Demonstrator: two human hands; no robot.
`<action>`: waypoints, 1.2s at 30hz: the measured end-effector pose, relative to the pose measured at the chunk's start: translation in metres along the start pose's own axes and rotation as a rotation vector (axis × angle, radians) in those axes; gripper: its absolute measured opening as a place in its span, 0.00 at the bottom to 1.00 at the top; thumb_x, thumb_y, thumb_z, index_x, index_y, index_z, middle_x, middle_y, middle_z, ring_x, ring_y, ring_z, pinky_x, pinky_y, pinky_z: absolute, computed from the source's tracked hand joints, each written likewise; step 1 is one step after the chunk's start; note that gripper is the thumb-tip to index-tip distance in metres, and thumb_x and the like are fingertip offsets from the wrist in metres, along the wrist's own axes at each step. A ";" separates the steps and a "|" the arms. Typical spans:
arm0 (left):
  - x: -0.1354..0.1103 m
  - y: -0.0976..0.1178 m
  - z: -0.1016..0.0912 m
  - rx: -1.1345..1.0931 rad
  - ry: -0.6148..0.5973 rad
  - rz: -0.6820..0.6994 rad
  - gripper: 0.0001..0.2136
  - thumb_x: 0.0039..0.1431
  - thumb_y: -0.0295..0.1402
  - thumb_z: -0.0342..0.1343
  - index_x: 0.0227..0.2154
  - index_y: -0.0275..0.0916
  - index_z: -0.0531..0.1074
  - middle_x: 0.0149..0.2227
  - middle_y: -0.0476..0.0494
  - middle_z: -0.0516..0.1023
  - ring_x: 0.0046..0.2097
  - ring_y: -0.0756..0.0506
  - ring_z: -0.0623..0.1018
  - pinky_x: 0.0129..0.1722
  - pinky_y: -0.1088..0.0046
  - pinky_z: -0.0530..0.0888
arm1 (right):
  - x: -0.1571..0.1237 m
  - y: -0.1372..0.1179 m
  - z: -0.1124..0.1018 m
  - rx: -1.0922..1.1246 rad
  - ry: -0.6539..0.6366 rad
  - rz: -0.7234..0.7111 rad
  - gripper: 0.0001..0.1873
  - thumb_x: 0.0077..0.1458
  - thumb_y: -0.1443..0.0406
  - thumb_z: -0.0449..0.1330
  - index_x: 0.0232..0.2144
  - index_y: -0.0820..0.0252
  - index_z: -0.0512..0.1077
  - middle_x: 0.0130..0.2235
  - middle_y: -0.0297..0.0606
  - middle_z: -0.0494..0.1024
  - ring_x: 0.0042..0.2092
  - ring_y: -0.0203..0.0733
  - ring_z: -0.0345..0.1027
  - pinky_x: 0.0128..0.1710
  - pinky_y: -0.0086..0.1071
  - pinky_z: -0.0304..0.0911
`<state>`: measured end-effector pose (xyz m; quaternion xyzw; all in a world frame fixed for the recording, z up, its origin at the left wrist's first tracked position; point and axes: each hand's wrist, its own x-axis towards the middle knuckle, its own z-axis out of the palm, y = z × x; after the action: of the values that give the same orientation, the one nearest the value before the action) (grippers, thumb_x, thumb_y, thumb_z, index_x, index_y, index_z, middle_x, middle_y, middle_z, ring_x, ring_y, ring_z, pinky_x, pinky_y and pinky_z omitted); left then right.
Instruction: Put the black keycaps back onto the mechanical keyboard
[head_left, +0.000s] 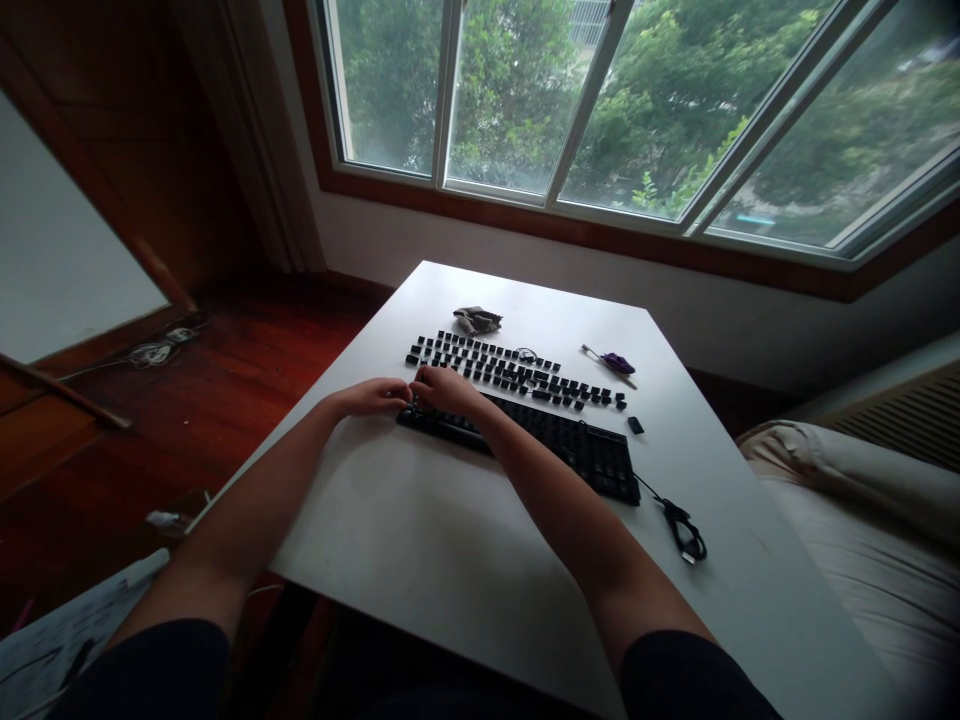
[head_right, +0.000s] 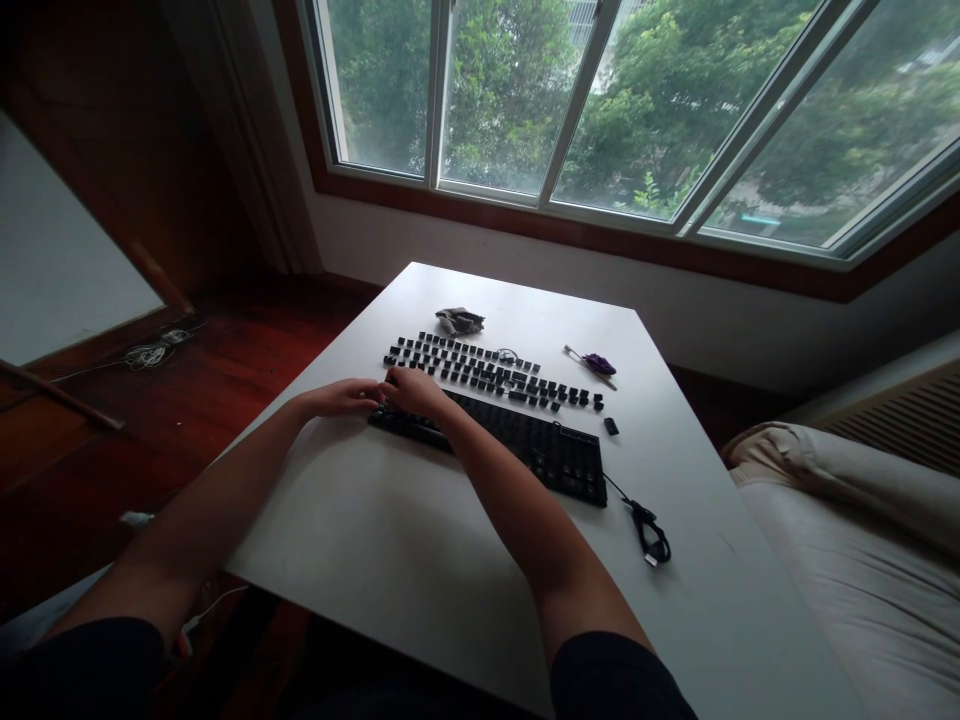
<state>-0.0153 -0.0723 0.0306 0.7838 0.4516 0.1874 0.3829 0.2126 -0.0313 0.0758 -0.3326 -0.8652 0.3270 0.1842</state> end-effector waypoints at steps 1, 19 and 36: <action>0.000 0.000 0.000 0.006 0.006 -0.002 0.20 0.62 0.50 0.55 0.45 0.37 0.74 0.41 0.44 0.78 0.42 0.45 0.75 0.43 0.72 0.70 | -0.002 -0.003 -0.001 -0.048 0.007 -0.022 0.06 0.61 0.62 0.62 0.31 0.57 0.75 0.26 0.36 0.79 0.29 0.41 0.71 0.32 0.31 0.58; 0.001 0.004 0.001 -0.015 0.000 -0.024 0.21 0.61 0.52 0.54 0.43 0.38 0.73 0.40 0.44 0.77 0.41 0.45 0.74 0.42 0.72 0.70 | -0.039 0.006 0.021 0.015 0.198 -0.020 0.11 0.67 0.57 0.55 0.40 0.55 0.74 0.33 0.33 0.81 0.35 0.40 0.73 0.38 0.29 0.59; 0.003 0.009 -0.002 -0.039 -0.046 -0.020 0.21 0.63 0.53 0.52 0.43 0.38 0.72 0.39 0.45 0.75 0.41 0.46 0.71 0.42 0.73 0.69 | -0.050 0.000 0.040 0.172 0.419 0.104 0.16 0.70 0.55 0.46 0.42 0.54 0.69 0.30 0.32 0.79 0.36 0.42 0.75 0.40 0.31 0.62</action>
<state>-0.0102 -0.0715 0.0383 0.7756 0.4467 0.1745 0.4104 0.2266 -0.0842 0.0423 -0.4206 -0.7586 0.3324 0.3703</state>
